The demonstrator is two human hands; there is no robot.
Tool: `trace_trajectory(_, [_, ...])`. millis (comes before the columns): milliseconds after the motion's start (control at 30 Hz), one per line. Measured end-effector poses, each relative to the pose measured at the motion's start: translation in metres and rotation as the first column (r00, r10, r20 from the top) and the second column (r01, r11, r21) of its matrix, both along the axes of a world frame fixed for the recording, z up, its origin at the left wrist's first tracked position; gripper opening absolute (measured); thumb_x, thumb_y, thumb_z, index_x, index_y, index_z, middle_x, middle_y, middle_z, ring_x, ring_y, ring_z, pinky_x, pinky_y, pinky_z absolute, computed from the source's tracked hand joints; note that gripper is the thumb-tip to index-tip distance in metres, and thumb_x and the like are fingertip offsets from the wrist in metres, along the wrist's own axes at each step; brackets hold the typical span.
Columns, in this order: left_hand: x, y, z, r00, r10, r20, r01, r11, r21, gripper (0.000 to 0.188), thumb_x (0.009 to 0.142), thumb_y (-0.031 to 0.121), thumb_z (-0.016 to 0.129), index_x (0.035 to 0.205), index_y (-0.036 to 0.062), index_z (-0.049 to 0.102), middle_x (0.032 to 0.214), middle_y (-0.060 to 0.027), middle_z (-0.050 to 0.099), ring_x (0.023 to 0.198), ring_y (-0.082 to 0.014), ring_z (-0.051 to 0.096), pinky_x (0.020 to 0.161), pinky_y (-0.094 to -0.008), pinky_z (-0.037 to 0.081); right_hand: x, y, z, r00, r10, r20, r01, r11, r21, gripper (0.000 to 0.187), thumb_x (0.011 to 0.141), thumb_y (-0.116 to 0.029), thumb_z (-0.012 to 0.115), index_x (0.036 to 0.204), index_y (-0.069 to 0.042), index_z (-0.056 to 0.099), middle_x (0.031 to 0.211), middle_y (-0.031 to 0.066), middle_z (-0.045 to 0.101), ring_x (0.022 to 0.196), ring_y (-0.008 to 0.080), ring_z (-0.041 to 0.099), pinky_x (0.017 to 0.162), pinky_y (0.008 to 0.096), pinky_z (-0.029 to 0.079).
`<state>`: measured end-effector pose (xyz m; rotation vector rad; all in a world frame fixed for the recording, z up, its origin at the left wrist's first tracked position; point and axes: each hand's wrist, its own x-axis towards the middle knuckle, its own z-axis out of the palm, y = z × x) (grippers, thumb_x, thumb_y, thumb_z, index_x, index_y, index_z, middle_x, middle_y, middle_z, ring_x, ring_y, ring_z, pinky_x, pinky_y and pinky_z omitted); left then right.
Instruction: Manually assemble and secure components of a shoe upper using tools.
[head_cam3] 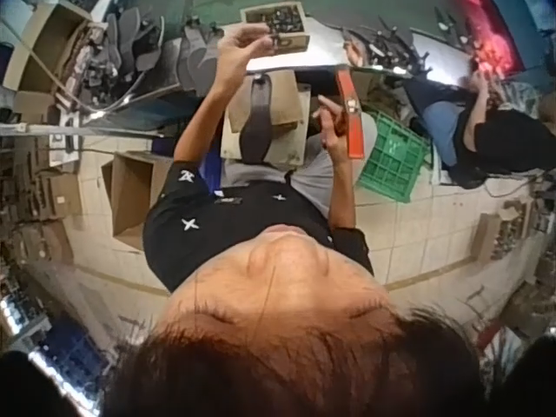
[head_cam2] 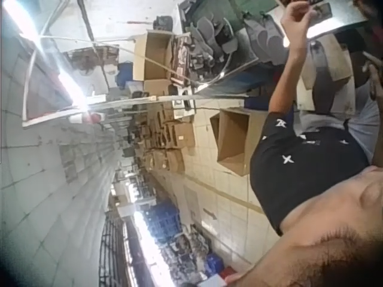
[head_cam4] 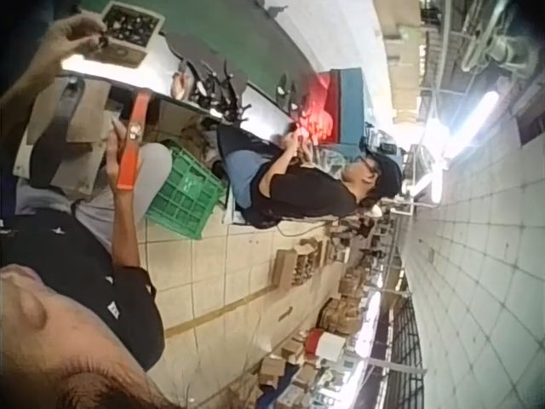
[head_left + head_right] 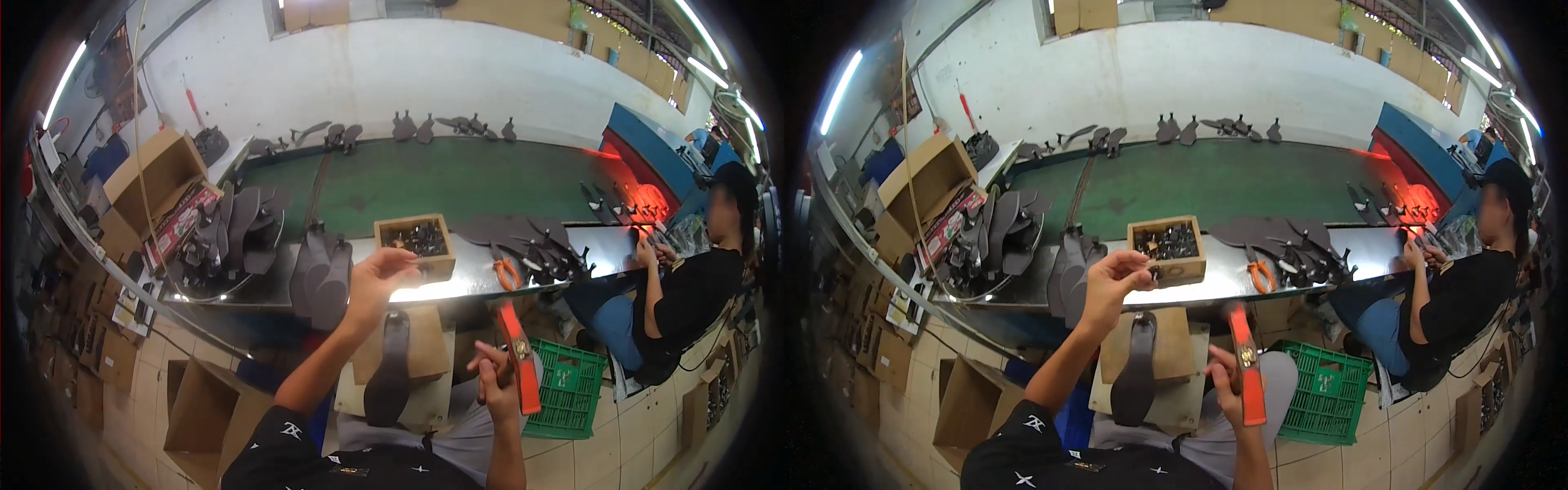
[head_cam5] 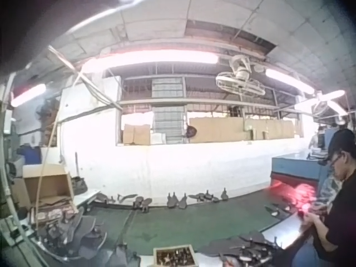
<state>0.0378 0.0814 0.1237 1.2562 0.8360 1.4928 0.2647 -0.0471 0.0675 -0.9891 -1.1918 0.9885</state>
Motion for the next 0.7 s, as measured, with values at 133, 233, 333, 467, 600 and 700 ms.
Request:
trace_trajectory(133, [0.013,-0.075,0.028,0.982,-0.149,0.115,0.153,0.988,-0.029,0.023,0.086,0.001,0.074,0.108,-0.0019,0.066,0.095,-0.0089,0.071,0.084,-0.0156,0.069,0.077,-0.0287,0.057,-0.017,0.003,0.029,0.989,0.147,-0.022,-0.145,0.988,0.050,0.031,0.097,-0.012,0.061,0.126,0.000,0.060,0.087,0.0074,0.066,0.060,0.0029,0.051,0.055,0.0190,0.040])
trace_trajectory(233, [0.013,-0.111,0.036,0.977,-0.208,0.036,0.209,0.977,-0.029,0.038,0.083,0.000,0.076,0.118,-0.0041,0.062,0.097,-0.0126,0.071,0.086,-0.0162,0.070,0.078,-0.0284,0.059,-0.034,-0.016,0.048,0.964,0.230,-0.133,-0.220,0.972,0.089,0.034,0.098,-0.015,0.062,0.128,0.000,0.056,0.089,0.0080,0.064,0.056,0.0024,0.047,0.050,0.0186,0.039])
trace_trajectory(333, [0.013,-0.145,0.047,0.978,-0.196,-0.074,0.200,0.979,0.048,0.047,0.080,-0.004,0.078,0.122,-0.0060,0.057,0.094,-0.0143,0.071,0.087,-0.0166,0.070,0.078,-0.0271,0.058,-0.046,-0.039,0.043,0.955,0.198,-0.219,-0.167,0.974,0.153,0.034,0.097,-0.018,0.062,0.121,0.004,0.055,0.077,0.0092,0.061,0.043,0.0050,0.042,0.040,0.0201,0.034])
trace_trajectory(467, [0.011,-0.182,0.049,0.974,-0.137,-0.179,0.182,0.948,0.262,0.063,0.076,-0.003,0.081,0.130,-0.0059,0.049,0.093,-0.0151,0.071,0.087,-0.0170,0.070,0.079,-0.0270,0.057,-0.046,-0.064,0.041,0.885,0.276,-0.375,-0.181,0.946,0.269,0.028,0.093,-0.014,0.069,0.112,0.002,0.058,0.089,0.0104,0.058,0.051,0.0063,0.049,0.043,0.0196,0.038])
trace_trajectory(600, [0.009,-0.217,0.051,0.964,-0.068,-0.257,0.135,0.958,0.255,0.064,0.076,-0.002,0.081,0.132,-0.0030,0.051,0.091,-0.0115,0.070,0.085,-0.0149,0.068,0.074,-0.0252,0.055,-0.046,-0.079,0.044,0.847,0.396,-0.354,-0.272,0.896,0.351,0.024,0.092,-0.013,0.070,0.107,0.002,0.058,0.089,0.0115,0.058,0.049,0.0073,0.048,0.040,0.0213,0.037])
trace_trajectory(700, [0.018,-0.241,0.042,0.982,0.005,-0.188,0.020,0.991,0.135,0.050,0.077,0.001,0.081,0.124,0.0021,0.064,0.086,-0.0081,0.067,0.080,-0.0143,0.067,0.067,-0.0249,0.053,-0.050,-0.089,0.046,0.801,0.467,-0.373,-0.355,0.874,0.332,0.019,0.092,-0.012,0.070,0.101,0.002,0.060,0.089,0.0123,0.059,0.050,0.0072,0.048,0.040,0.0214,0.037])
